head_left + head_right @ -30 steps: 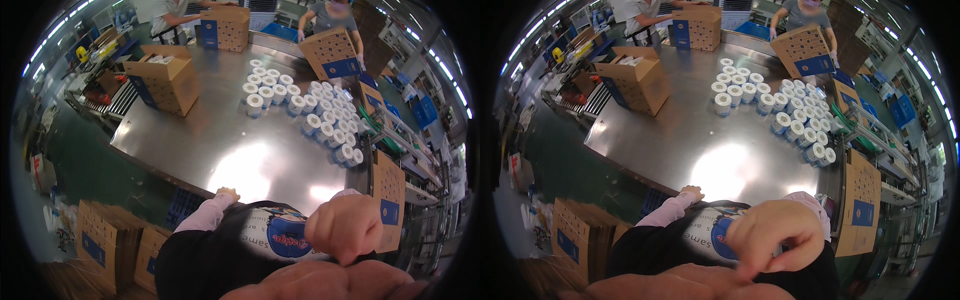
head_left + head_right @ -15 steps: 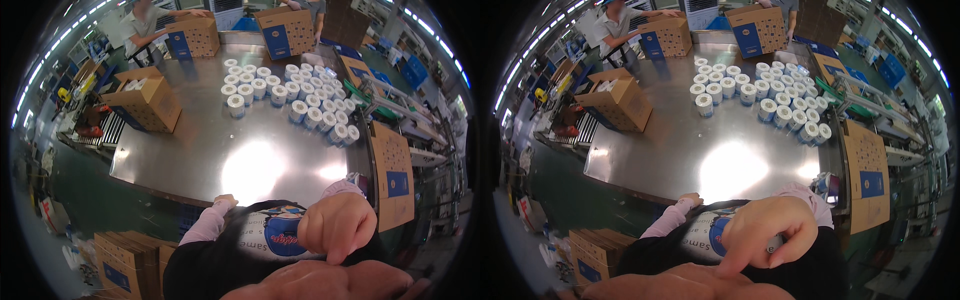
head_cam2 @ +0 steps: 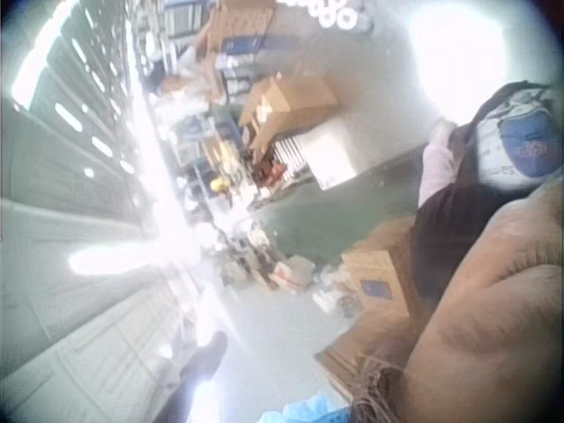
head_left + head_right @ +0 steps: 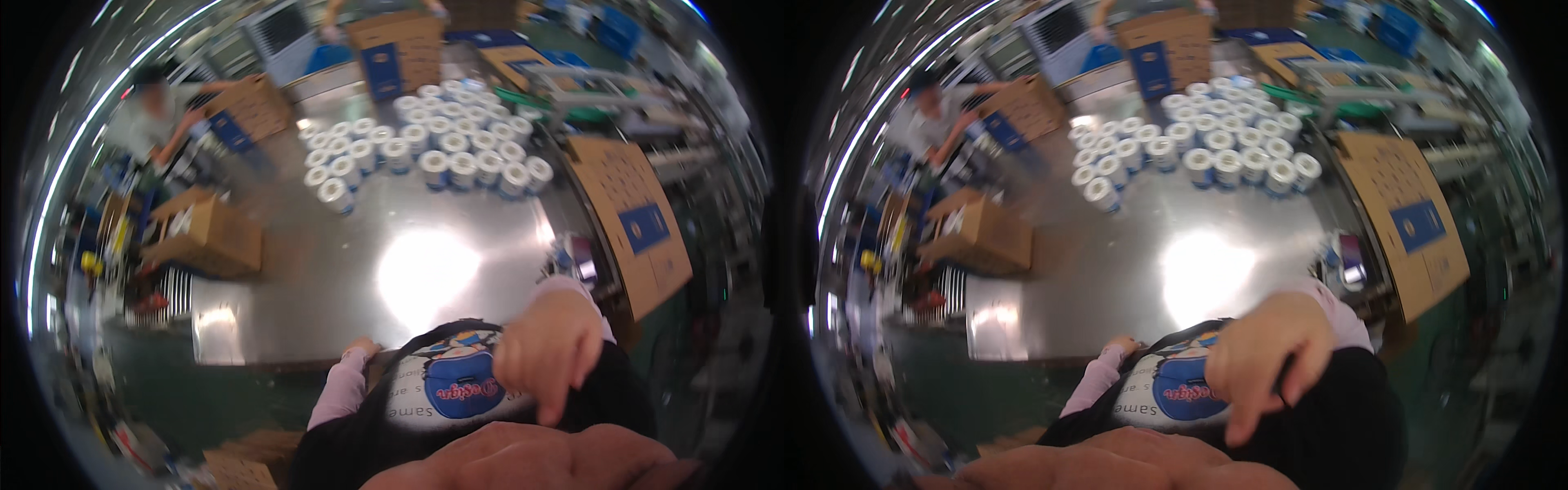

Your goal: The person packs rolls into boxes by hand at a metal table, folds the box flaps, and sets the boxes aside.

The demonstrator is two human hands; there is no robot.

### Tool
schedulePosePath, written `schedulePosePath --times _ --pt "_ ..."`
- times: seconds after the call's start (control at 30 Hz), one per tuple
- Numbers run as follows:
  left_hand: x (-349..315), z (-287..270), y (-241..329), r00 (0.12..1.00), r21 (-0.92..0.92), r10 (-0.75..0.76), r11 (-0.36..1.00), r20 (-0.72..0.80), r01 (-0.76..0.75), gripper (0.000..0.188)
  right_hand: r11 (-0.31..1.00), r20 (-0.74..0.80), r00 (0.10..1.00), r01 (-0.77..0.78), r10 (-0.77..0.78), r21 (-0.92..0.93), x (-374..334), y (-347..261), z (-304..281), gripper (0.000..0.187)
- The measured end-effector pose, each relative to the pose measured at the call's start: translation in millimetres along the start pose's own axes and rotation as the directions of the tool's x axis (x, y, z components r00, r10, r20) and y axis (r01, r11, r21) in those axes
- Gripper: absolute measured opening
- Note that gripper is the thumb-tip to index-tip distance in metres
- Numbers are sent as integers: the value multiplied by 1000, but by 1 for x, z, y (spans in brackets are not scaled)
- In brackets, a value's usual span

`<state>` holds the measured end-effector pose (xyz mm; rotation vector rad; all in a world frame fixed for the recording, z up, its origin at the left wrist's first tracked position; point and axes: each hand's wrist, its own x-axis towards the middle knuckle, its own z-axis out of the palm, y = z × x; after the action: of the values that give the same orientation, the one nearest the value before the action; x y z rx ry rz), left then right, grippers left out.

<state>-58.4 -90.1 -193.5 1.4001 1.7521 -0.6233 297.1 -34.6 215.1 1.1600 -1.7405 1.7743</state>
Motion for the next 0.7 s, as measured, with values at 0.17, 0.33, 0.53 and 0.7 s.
schedulePosePath --times 0.17,0.33,0.53,0.7 --pt "54 44 -58 996 194 63 978 57 -73 44 766 -785 393 -623 480 157 -143 -9 -15 40" --pt "26 28 -2 999 272 -49 961 13 44 36 41 -799 -570 -818 -192 574 -371 -72 32 44" --pt "69 43 -45 979 566 122 801 160 -193 32 -13 -186 -497 -330 -847 944 -529 -157 206 54" --pt "61 40 -3 963 554 122 797 241 -240 34 536 381 -779 68 -498 841 -602 -155 313 66"
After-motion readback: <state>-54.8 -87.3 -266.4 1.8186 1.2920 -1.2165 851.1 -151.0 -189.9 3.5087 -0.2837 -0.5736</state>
